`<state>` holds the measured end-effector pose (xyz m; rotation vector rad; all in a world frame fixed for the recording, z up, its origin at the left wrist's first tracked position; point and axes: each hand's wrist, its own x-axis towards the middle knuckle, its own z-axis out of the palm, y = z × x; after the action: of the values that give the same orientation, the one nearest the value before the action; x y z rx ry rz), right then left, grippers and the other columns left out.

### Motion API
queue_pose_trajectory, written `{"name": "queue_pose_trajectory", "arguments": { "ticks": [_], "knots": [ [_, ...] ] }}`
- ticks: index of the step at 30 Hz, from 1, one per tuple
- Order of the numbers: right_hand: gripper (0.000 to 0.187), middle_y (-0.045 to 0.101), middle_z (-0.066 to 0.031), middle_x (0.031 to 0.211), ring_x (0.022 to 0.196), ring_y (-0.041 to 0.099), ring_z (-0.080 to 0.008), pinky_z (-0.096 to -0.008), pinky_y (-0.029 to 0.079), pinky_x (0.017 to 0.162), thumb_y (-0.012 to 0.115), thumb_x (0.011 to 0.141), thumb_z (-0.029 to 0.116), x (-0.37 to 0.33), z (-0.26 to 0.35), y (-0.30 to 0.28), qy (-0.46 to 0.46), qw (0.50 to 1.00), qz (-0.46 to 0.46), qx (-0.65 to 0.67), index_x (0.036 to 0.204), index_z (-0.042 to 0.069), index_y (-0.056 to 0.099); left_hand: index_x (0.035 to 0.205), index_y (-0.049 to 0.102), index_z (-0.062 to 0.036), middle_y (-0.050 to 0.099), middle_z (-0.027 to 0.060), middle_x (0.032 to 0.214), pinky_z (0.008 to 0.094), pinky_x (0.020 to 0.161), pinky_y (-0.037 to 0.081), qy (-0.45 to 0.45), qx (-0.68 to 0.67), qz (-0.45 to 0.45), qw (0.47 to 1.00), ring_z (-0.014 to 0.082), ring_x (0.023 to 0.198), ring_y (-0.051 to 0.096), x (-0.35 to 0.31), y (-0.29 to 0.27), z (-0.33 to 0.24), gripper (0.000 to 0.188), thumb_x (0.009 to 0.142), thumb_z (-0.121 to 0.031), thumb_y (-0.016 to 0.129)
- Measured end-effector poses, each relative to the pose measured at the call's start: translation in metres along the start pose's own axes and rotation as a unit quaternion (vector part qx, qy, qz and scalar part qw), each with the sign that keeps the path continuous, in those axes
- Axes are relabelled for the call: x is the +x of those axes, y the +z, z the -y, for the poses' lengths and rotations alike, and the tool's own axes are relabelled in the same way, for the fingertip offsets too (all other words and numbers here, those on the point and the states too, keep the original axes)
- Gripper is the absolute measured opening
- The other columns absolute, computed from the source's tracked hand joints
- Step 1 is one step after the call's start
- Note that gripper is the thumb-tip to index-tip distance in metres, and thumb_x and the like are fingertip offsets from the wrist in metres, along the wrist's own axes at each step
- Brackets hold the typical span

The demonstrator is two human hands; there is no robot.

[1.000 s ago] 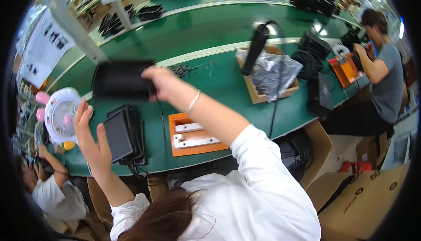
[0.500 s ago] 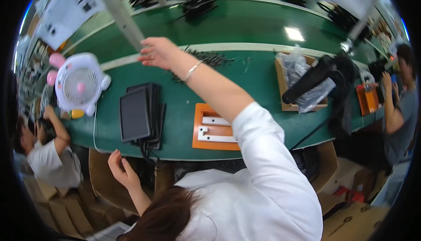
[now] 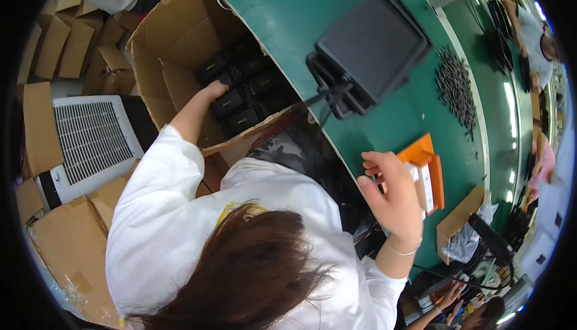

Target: The recorder is assembling electronic components, involving plastic housings and solar panels, using an electric screwdriver.

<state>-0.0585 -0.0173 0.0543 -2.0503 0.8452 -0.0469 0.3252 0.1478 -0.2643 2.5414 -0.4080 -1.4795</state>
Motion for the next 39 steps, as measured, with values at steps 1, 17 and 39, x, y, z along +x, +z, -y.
{"name": "queue_pose_trajectory", "arguments": {
  "ticks": [1,17,39],
  "knots": [
    [0.029,0.056,-0.0122,0.087,0.08,0.057,-0.0216,-0.0286,0.046,0.067,0.062,0.074,0.002,0.005,0.005,0.01,0.016,0.999,-0.003,-0.048,0.102,-0.002,0.055,0.122,0.051,-0.0021,0.044,0.023,0.13,0.0412,0.098,0.038,-0.004,-0.011,0.005,1.0,0.0386,0.119,0.043,0.011,0.006,0.007,0.049,0.08,-0.026,0.054],
    [0.075,0.049,-0.0133,0.092,0.083,0.048,-0.0306,-0.0379,0.041,0.075,0.082,0.045,0.029,0.016,-0.018,0.044,0.171,0.934,-0.073,-0.304,0.103,-0.003,0.047,0.125,0.045,-0.0078,0.041,0.015,0.13,0.0427,0.092,0.043,0.162,0.17,-0.066,0.97,0.029,0.12,0.042,0.219,0.191,-0.013,0.044,0.085,-0.025,0.049],
    [0.124,0.005,-0.0204,0.147,0.137,0.004,-0.035,-0.0478,0.002,0.111,0.08,0.052,0.042,0.011,-0.014,0.042,0.073,0.856,-0.011,-0.511,0.141,-0.003,0.005,0.136,0.03,-0.0046,0.047,0.0207,0.124,0.0437,0.092,0.041,0.299,0.187,-0.158,0.922,0.0356,0.11,0.05,0.275,0.218,0.038,0.074,0.075,-0.026,0.066]
  ]
}}
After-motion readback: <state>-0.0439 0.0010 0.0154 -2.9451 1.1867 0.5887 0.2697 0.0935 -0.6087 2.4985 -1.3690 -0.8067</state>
